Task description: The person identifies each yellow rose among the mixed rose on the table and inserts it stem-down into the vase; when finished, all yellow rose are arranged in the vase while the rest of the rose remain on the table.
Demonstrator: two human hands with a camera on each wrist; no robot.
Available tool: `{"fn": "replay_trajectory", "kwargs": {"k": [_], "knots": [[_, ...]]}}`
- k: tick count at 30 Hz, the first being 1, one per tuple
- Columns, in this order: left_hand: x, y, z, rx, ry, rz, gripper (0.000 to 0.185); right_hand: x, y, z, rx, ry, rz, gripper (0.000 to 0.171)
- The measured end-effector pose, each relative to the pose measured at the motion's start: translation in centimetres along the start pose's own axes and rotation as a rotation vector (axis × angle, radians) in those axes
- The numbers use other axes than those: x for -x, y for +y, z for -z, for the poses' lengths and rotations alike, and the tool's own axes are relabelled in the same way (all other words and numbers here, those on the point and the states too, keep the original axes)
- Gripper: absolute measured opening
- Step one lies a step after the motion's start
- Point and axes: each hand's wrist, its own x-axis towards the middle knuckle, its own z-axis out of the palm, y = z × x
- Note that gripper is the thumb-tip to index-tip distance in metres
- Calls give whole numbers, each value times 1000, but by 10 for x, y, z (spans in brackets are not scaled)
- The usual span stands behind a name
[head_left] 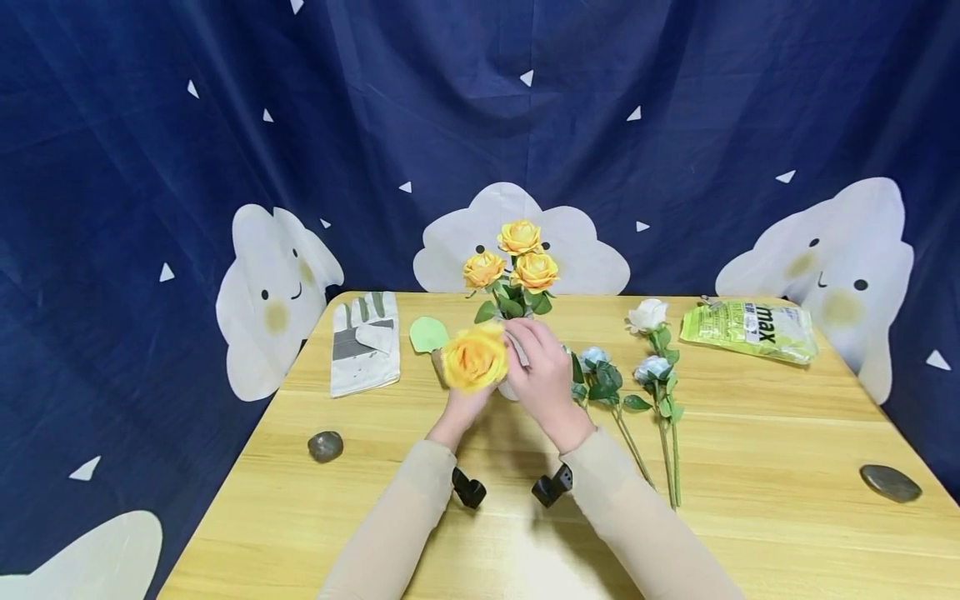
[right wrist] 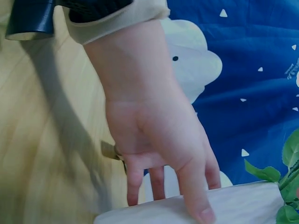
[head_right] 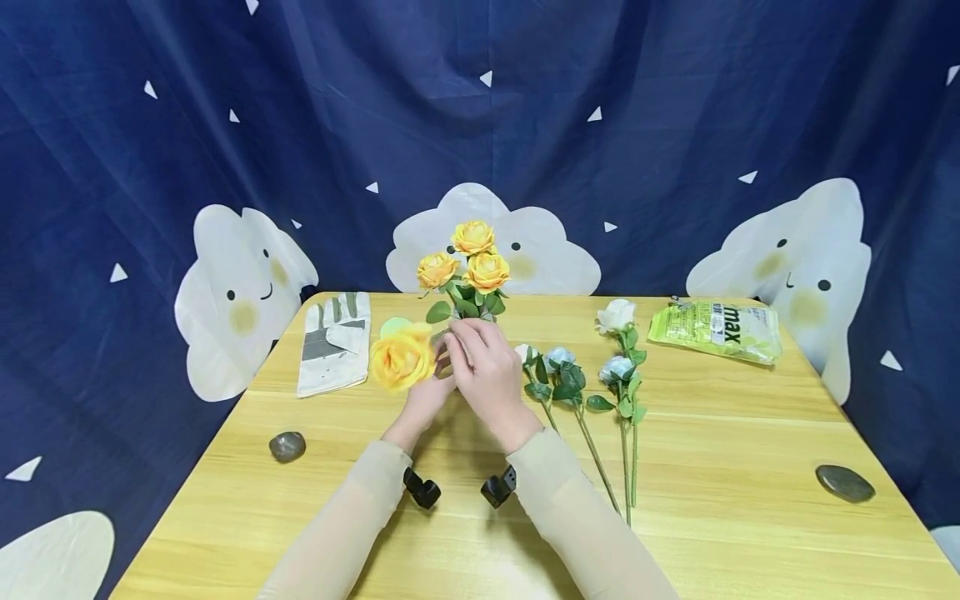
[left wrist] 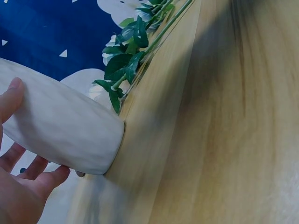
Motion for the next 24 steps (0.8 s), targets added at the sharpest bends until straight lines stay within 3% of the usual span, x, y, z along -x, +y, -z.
{"fn": "replay_trajectory", "kwargs": {"k": [1,2,3,4,6,10,14,16,24], "knots": [[-2,-2,-2,12,9,36,49,-1,1,0,12,3,-20,16],[3,33,-3,48,54,82,57,-2,1,1,21,5,-42,16],[7,56,-2,96,50,71,62,-4,2,1,25,5,-64,16],[11,75,-1,110,41,48,63,-5,2,1,32,2,-83,16],[17,107,2,141,23,73,67,-9,3,2,47,-19,-115,14],[19,117,4,149,14,104,70,-13,5,0,79,-54,-150,9],[19,115,4,174,16,106,72,-11,6,-2,100,-64,-162,7],[21,124,5,186,3,116,73,-8,6,-3,108,-61,-164,7],[22,124,5,183,10,90,68,-3,7,-2,131,-62,-185,7]]}}
